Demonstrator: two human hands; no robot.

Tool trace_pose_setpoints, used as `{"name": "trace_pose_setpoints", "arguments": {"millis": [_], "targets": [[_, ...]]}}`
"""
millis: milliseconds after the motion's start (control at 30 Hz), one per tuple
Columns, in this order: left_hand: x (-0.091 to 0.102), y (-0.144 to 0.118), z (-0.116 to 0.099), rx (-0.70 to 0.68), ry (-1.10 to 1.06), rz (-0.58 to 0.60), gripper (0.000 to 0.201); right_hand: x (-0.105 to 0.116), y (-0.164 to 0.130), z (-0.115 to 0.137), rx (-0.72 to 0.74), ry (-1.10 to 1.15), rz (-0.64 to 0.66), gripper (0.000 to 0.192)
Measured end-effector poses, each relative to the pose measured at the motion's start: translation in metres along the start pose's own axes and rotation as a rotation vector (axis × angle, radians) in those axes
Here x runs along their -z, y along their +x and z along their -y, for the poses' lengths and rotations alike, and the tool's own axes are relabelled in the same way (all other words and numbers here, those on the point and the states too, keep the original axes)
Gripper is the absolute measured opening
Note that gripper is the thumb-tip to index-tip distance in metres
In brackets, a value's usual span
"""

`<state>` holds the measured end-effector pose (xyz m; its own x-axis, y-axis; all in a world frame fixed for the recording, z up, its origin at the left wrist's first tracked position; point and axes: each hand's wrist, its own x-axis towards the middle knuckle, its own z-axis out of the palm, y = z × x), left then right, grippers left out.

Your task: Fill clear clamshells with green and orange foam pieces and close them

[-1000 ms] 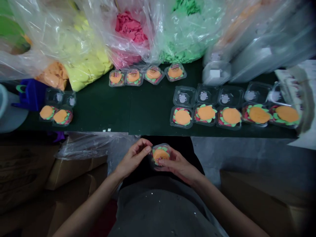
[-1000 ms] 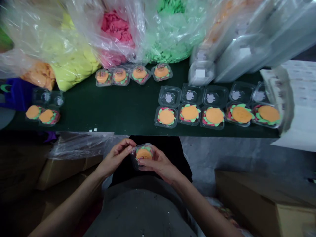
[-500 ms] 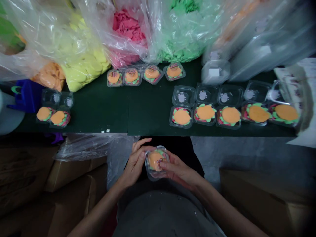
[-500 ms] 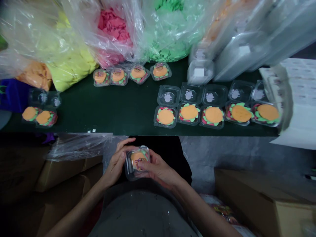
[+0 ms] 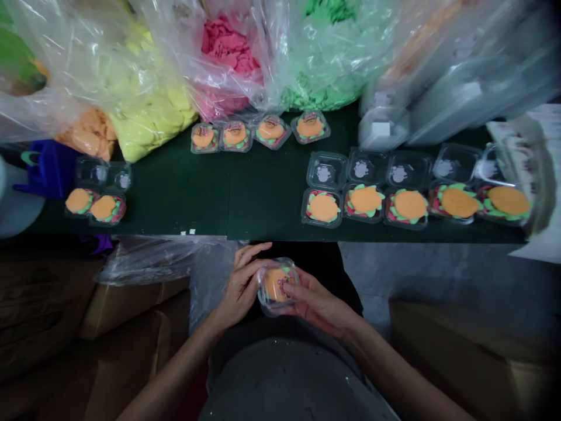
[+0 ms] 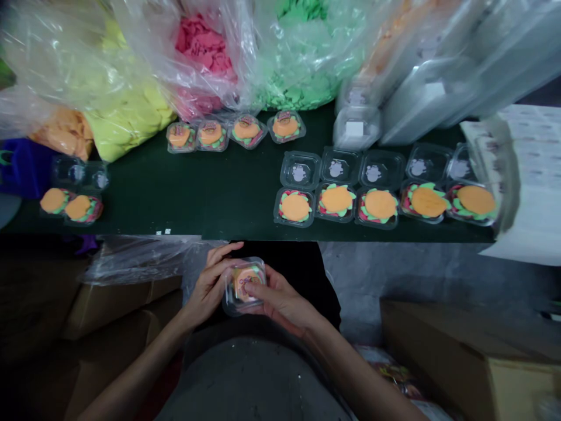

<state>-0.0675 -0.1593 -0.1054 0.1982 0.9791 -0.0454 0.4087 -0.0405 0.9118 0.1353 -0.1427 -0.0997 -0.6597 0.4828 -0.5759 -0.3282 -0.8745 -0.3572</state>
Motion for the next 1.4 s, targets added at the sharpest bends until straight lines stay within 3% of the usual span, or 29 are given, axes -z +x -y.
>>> {"name": "trace_pose_setpoints", "arguments": {"millis": [200,333,400,467,767,867,1033,1200,1400], "targets": [[0.002,0.002,0.004,0.004,-0.014,-0.002,0.034,0.0,0.001,0.005,0.024,-0.014,-0.01,0.052],[0.003,0.003,0.004,0.27,-0.348,-0.119,0.042,-0.001,0.0,0.006,0.028,-0.047,-0.038,0.052],[0.004,0.005,0.0,0.399,-0.456,-0.095,0.048,0.0,0.0,0.005,0.027,-0.063,-0.06,0.051],[0.007,0.006,-0.004,0.44,-0.459,-0.033,0.045,0.001,0.001,0.004,0.031,-0.077,-0.088,0.05],[0.015,0.009,-0.007,0.357,-0.281,0.236,0.042,-0.005,0.001,-0.003,0.022,-0.135,-0.113,0.053],[0.016,0.008,-0.002,0.365,-0.295,0.259,0.044,-0.001,-0.002,0.0,0.044,-0.272,-0.093,0.05],[0.017,0.008,-0.007,0.33,-0.285,0.287,0.042,0.013,-0.004,0.029,0.262,-0.652,-0.169,0.027],[0.019,0.011,-0.018,0.268,-0.193,0.371,0.041,0.017,-0.003,0.047,0.196,-0.764,-0.102,0.023],[0.015,0.015,-0.011,0.292,-0.226,0.408,0.04,0.021,0.0,0.04,0.194,-0.778,-0.086,0.023]]}}
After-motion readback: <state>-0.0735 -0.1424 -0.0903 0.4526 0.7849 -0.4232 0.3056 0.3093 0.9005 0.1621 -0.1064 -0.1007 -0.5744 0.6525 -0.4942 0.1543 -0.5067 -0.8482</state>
